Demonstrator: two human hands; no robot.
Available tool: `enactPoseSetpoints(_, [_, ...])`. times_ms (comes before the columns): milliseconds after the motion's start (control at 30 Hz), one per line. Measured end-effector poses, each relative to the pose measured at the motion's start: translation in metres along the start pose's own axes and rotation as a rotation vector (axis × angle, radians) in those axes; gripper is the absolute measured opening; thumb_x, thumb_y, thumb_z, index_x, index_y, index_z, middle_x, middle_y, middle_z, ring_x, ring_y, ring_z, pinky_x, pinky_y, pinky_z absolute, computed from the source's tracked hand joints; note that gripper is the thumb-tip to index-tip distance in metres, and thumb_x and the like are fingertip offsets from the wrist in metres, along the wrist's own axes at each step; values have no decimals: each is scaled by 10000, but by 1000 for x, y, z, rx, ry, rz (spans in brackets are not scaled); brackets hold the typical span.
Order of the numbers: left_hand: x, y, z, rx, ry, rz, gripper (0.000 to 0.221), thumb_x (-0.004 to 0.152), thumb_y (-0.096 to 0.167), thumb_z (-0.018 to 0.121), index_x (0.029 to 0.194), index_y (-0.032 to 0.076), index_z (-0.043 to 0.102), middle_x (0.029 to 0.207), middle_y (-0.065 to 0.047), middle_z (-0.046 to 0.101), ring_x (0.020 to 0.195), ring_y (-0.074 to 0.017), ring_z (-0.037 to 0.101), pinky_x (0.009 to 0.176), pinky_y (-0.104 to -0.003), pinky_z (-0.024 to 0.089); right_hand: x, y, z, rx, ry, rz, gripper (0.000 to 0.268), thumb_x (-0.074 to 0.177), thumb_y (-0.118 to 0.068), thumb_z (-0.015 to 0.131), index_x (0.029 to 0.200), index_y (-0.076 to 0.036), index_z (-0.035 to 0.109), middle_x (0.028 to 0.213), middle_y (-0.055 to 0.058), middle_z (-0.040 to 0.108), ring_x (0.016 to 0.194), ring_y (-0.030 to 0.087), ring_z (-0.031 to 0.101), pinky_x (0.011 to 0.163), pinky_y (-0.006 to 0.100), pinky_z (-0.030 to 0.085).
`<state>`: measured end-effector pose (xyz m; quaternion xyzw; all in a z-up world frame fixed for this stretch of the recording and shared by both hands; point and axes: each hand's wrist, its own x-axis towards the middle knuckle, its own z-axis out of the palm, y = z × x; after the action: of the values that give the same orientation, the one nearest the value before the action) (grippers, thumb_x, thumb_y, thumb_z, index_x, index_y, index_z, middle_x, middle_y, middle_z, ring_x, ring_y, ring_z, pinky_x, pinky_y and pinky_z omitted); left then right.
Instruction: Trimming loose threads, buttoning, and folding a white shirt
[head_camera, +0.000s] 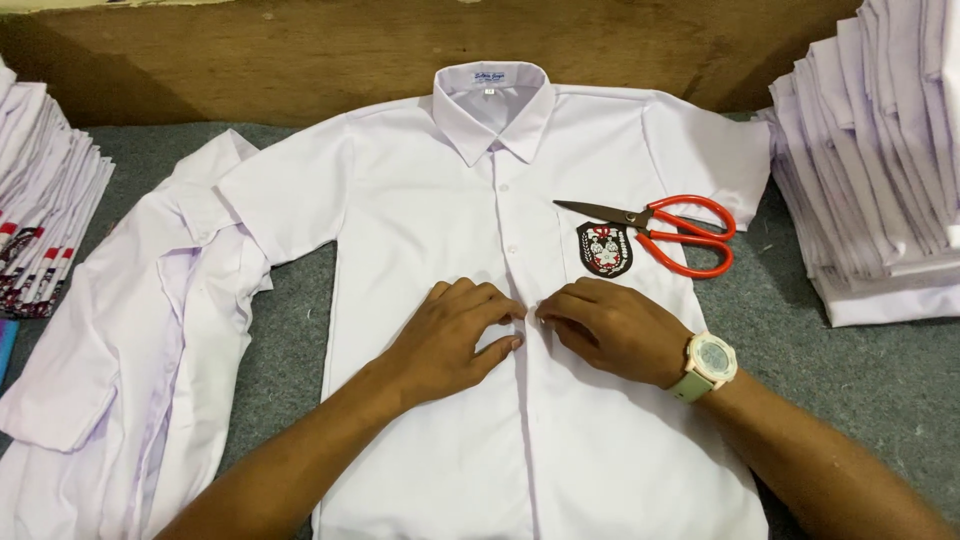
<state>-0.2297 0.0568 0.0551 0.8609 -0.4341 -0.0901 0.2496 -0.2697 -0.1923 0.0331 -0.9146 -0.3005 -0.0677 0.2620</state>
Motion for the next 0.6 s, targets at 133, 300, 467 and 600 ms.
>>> enactPoseSetpoints(133, [0,8,-5,-126,-1,-66,259,960,275,662,1192,162,677,1052,-21,682,1083,-234,628,977,-419,408,3,1,0,-23,11,-114,102,922,-97,700,1018,-67,721,971,85,726,862,273,703,735,386,555])
enactPoseSetpoints(300, [2,15,-3,-272,50,-174,263,998,357,615,1139,157,712,989,-49,705,1068,-269,648,1016,-442,375,1,3,6,-55,13,-163,92,934,-124,699,1011,-84,730,984,73,712,864,273,683,729,402,533])
enactPoseSetpoints(467, [5,3,15,-251,84,-292,180,942,355,705,1031,207,754,829,33,634,940,-173,605,981,-398,338,0,2,9,-60,21,-137,92,926,-130,712,1006,-92,738,978,55,723,861,253,687,744,375,524])
enactPoseSetpoints(600, [12,5,8,-332,88,-321,145,916,288,714,1020,206,772,801,45,636,916,-164,607,969,-392,325,3,3,9,-67,22,-129,101,911,-116,719,1008,-91,735,969,57,729,856,255,694,740,381,525])
